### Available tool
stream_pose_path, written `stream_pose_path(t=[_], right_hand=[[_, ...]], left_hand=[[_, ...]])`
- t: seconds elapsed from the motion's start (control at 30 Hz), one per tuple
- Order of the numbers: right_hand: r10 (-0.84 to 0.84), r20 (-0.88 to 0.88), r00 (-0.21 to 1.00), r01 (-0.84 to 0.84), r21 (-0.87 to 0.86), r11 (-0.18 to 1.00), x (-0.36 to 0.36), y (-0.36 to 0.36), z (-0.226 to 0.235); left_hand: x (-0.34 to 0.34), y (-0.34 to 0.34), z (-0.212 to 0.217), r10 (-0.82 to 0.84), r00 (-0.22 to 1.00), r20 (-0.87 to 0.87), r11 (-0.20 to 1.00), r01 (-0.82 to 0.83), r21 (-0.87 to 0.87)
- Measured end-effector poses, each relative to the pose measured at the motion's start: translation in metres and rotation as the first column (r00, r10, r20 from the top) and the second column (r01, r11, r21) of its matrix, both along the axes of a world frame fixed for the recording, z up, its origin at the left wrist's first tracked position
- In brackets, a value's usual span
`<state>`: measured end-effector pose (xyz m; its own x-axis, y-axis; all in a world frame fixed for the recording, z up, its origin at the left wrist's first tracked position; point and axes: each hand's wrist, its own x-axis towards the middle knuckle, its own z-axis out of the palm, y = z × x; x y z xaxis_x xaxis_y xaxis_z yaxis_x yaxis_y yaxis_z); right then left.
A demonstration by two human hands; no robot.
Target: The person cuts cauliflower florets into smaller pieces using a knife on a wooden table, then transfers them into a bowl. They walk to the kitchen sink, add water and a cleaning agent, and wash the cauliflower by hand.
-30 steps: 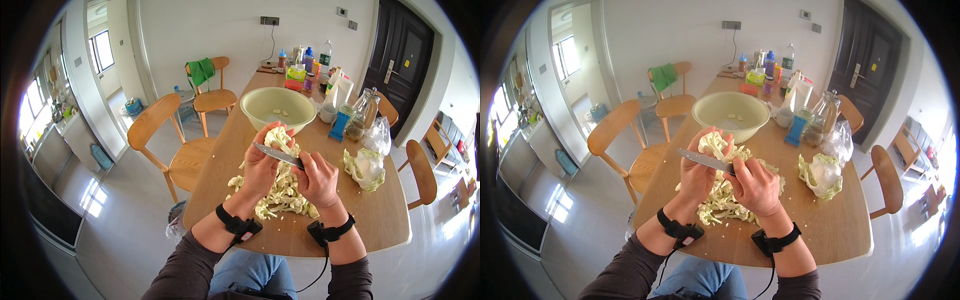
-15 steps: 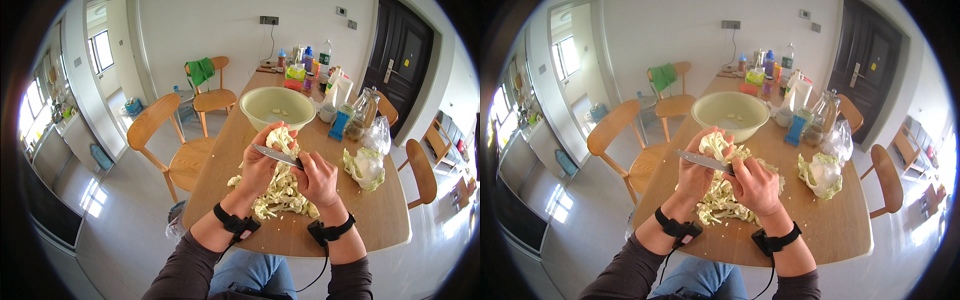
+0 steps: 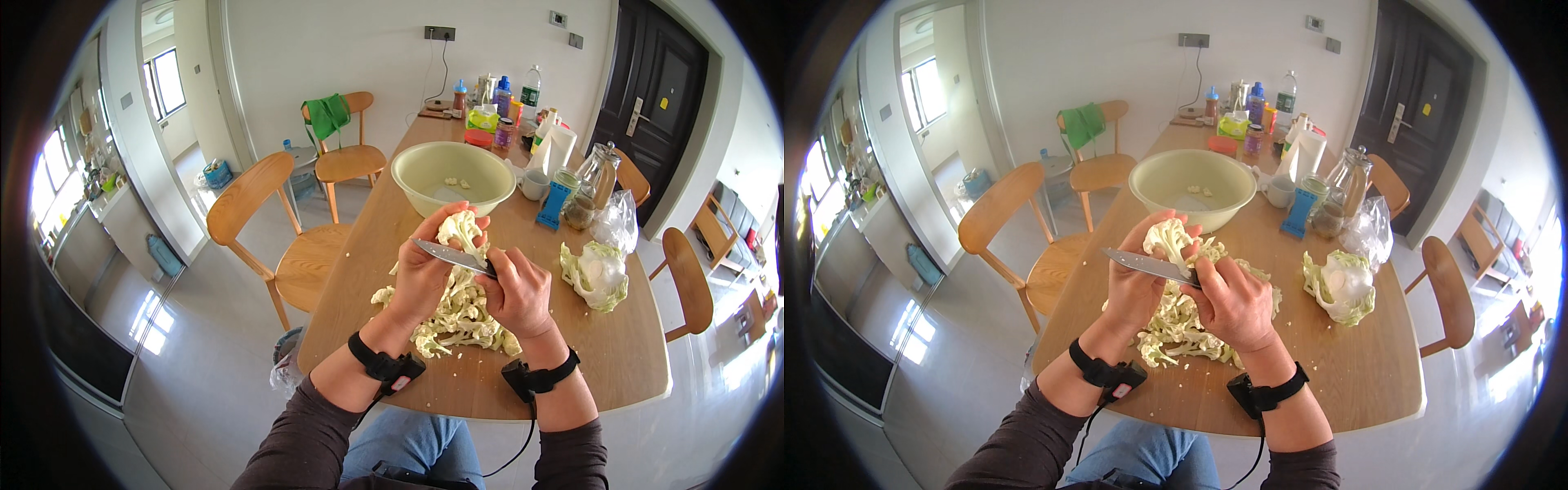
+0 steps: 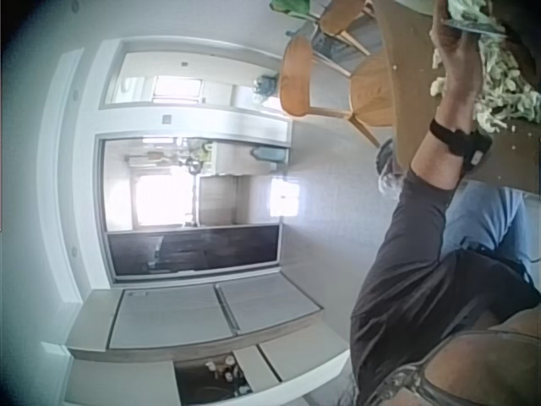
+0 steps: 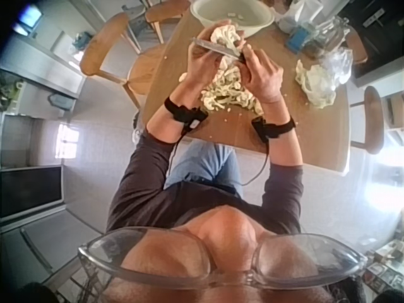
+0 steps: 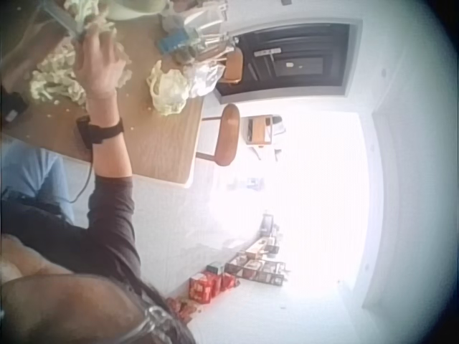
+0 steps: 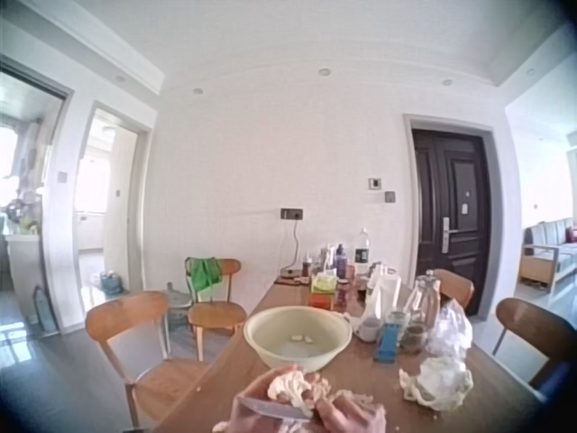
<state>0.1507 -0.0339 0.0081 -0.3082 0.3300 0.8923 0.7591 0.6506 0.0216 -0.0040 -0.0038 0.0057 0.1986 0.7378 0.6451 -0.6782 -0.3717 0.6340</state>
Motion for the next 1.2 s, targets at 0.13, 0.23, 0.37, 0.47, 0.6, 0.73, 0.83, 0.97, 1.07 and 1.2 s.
stream_pose_path(t=[0.13, 0.23, 0.37, 0.47, 0.6, 0.73, 0.83, 0.97, 1.07, 1.2], right_hand=[[0.008, -0.003, 1.000, -0.008, 0.000, 1.000, 0.000, 0.001, -0.001], [0.012, 0.005, 1.000, -0.012, 0.010, 1.000, 0.000, 0.000, -0.001], [-0.007, 0.005, 1.000, 0.007, -0.007, 1.000, 0.000, 0.000, -0.001], [-0.008, -0.005, 1.000, 0.008, -0.006, 1.000, 0.000, 0.000, -0.001], [-0.016, 0.004, 1.000, 0.016, -0.041, 0.999, 0.001, 0.000, -0.001], [-0.027, -0.007, 1.000, 0.027, -0.029, 0.999, 0.000, 0.000, -0.002], [-0.058, -0.012, 0.998, 0.057, -0.019, 0.998, -0.002, 0.001, -0.003], [-0.052, -0.063, 0.997, 0.050, -0.023, 0.998, -0.004, 0.000, -0.004], [-0.044, -0.079, 0.996, 0.042, -0.033, 0.999, -0.005, -0.001, -0.004], [-0.073, -0.048, 0.996, 0.071, -0.045, 0.996, -0.006, -0.003, -0.003]], left_hand=[[-0.001, -0.001, 0.001, -0.114, 0.993, 0.034, 0.989, 0.116, -0.089], [0.000, -0.002, 0.001, -0.212, 0.975, 0.059, 0.963, 0.219, -0.157], [0.001, -0.001, 0.000, -0.132, 0.990, 0.055, 0.985, 0.137, -0.101], [0.003, -0.003, -0.002, -0.045, 0.998, 0.040, 0.999, 0.046, -0.025], [0.006, -0.006, -0.003, -0.056, 0.998, 0.032, 0.998, 0.057, -0.021], [0.007, -0.008, -0.003, -0.105, 0.994, 0.037, 0.994, 0.105, -0.012], [0.010, -0.010, -0.004, -0.155, 0.979, 0.133, 0.985, 0.163, -0.051], [0.014, -0.012, -0.006, -0.155, 0.971, 0.184, 0.979, 0.176, -0.105], [0.014, -0.012, -0.006, -0.154, 0.969, 0.196, 0.979, 0.176, -0.103], [0.014, -0.013, -0.007, -0.104, 0.978, 0.181, 0.991, 0.118, -0.065]])
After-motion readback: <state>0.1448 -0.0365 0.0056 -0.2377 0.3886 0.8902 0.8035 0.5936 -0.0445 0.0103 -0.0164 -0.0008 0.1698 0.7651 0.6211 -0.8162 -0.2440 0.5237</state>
